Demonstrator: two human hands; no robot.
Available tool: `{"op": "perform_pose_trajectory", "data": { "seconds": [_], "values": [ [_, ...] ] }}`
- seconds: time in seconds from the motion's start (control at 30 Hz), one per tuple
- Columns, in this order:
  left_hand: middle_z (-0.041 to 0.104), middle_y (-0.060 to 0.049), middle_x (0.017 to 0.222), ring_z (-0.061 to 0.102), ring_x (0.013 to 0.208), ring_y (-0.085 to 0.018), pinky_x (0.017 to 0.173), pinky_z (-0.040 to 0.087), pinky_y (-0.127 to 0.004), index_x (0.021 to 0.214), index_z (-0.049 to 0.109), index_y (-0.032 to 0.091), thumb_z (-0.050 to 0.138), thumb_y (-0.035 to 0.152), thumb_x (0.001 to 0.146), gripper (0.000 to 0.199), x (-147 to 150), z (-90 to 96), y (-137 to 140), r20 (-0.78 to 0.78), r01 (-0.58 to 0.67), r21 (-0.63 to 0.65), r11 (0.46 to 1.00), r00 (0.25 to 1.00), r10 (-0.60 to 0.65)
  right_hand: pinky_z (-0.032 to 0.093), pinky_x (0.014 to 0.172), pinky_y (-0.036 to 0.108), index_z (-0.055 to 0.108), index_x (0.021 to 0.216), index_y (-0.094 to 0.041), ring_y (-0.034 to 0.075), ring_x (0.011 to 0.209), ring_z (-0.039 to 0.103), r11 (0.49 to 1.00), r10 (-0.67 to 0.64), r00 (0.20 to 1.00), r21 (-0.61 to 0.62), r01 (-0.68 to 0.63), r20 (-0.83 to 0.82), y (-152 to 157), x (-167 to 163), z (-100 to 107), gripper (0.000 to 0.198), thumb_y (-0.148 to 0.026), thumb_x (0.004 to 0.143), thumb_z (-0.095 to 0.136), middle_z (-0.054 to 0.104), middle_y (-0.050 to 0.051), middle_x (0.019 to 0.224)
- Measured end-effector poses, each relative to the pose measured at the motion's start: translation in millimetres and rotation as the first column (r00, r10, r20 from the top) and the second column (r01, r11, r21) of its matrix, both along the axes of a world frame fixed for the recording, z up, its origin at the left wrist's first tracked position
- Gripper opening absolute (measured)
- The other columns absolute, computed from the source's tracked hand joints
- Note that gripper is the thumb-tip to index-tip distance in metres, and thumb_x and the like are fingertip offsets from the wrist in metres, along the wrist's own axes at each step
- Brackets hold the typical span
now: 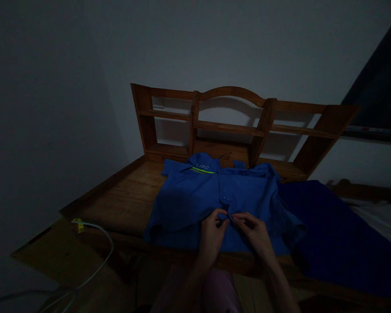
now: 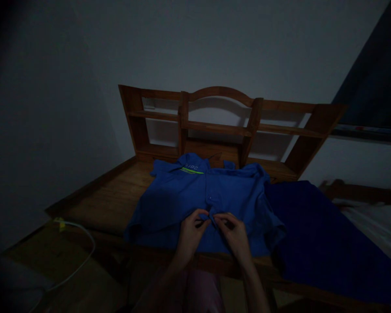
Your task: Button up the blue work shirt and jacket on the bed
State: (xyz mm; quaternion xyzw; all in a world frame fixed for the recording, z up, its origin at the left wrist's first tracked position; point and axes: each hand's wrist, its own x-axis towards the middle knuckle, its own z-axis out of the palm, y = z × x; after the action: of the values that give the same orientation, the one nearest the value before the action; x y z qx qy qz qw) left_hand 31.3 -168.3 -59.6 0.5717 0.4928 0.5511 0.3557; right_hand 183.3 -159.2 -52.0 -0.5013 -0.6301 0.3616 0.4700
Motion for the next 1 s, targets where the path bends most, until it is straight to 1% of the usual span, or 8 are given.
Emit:
{"op": "perform_pose_trajectory", "data": {
  "seconds": [0.1,0.23,0.4,0.47,0.6,0.7,0.8,1.0],
  "values": [
    [0.064,0.000,0.090,0.061,0.082,-0.013,0.076,0.050,-0.024,0.090,0.062,0.021,0.052,0.014,0.076,0.019,0.7,-0.1,-0.8,0.003,0.011,0.028,1.000,1.000,-0.011,0.046,0.071,0.027,0.068,0.086,-0.017,0.017,0.076,0.059,0.999,0.008,1.000,-0.045,-0.009,-0.017,2.7,-0.2,-3.7,0.031,-0.045,0.074,0.065,0.067,0.006,0.085],
    [0.064,0.000,0.089,0.061,0.080,-0.013,0.075,0.050,-0.023,0.092,0.061,0.021,0.053,0.013,0.075,0.020,1.1,-1.9,-1.1,-0.006,0.027,0.041,0.999,1.000,-0.027,0.044,0.066,0.023,0.065,0.083,-0.016,0.014,0.070,0.056,0.999,0.031,0.999,-0.039,-0.033,-0.030,4.7,-0.8,-6.8,0.029,-0.043,0.072,0.068,0.064,0.003,0.078],
    [0.061,0.002,0.069,0.060,0.063,-0.012,0.057,0.045,-0.019,0.094,0.061,0.021,0.054,0.011,0.074,0.023,-0.3,-3.7,-0.2,-0.060,0.011,-0.007,1.000,0.998,-0.011,0.042,0.065,0.022,0.062,0.083,-0.016,0.013,0.070,0.055,0.998,0.055,0.998,-0.025,-0.055,0.003,4.5,-2.2,-7.4,0.027,-0.041,0.073,0.067,0.060,0.002,0.075],
    [0.059,0.002,0.065,0.059,0.058,-0.012,0.053,0.043,-0.018,0.096,0.061,0.021,0.052,0.009,0.074,0.027,-1.0,-4.4,0.5,-0.058,0.012,-0.022,1.000,0.998,-0.013,0.043,0.065,0.023,0.061,0.082,-0.016,0.013,0.070,0.055,0.998,0.062,0.998,-0.030,-0.062,0.016,3.8,-2.9,-6.4,0.026,-0.040,0.074,0.066,0.059,0.002,0.075],
    [0.063,0.000,0.070,0.063,0.064,-0.013,0.056,0.048,-0.019,0.108,0.058,0.023,0.045,0.006,0.076,0.038,-0.7,-7.2,2.7,-0.001,0.090,-0.057,0.994,0.996,-0.090,0.043,0.066,0.023,0.060,0.084,-0.016,0.014,0.071,0.056,0.998,0.063,0.997,-0.024,-0.062,0.049,3.2,-2.8,-6.3,0.025,-0.040,0.076,0.064,0.060,0.001,0.075],
    [0.066,-0.003,0.078,0.065,0.067,-0.014,0.058,0.051,-0.020,0.114,0.056,0.022,0.044,0.007,0.077,0.041,0.4,-10.6,5.1,0.017,0.118,-0.079,0.990,0.993,-0.117,0.044,0.067,0.024,0.060,0.085,-0.017,0.014,0.072,0.057,0.999,0.044,0.996,0.011,-0.045,0.077,4.3,-1.9,-9.6,0.024,-0.039,0.077,0.064,0.062,0.002,0.079],
    [0.067,-0.004,0.086,0.065,0.070,-0.014,0.062,0.051,-0.021,0.114,0.056,0.023,0.046,0.006,0.076,0.042,0.2,-13.9,7.5,-0.034,0.100,-0.071,0.992,0.994,-0.103,0.044,0.067,0.025,0.060,0.086,-0.018,0.015,0.073,0.058,0.998,0.030,0.994,0.051,-0.036,0.109,5.0,-2.2,-12.5,0.022,-0.038,0.078,0.063,0.063,0.002,0.081],
    [0.066,-0.002,0.079,0.064,0.069,-0.014,0.061,0.050,-0.021,0.107,0.058,0.021,0.050,0.010,0.074,0.035,-3.4,-12.6,9.7,-0.067,0.116,-0.088,0.989,0.990,-0.122,0.044,0.069,0.026,0.060,0.085,-0.020,0.015,0.074,0.058,0.989,0.002,0.979,0.142,-0.031,0.202,0.3,-6.0,-6.2,0.016,-0.035,0.080,0.060,0.062,0.002,0.083]
  ]
}}
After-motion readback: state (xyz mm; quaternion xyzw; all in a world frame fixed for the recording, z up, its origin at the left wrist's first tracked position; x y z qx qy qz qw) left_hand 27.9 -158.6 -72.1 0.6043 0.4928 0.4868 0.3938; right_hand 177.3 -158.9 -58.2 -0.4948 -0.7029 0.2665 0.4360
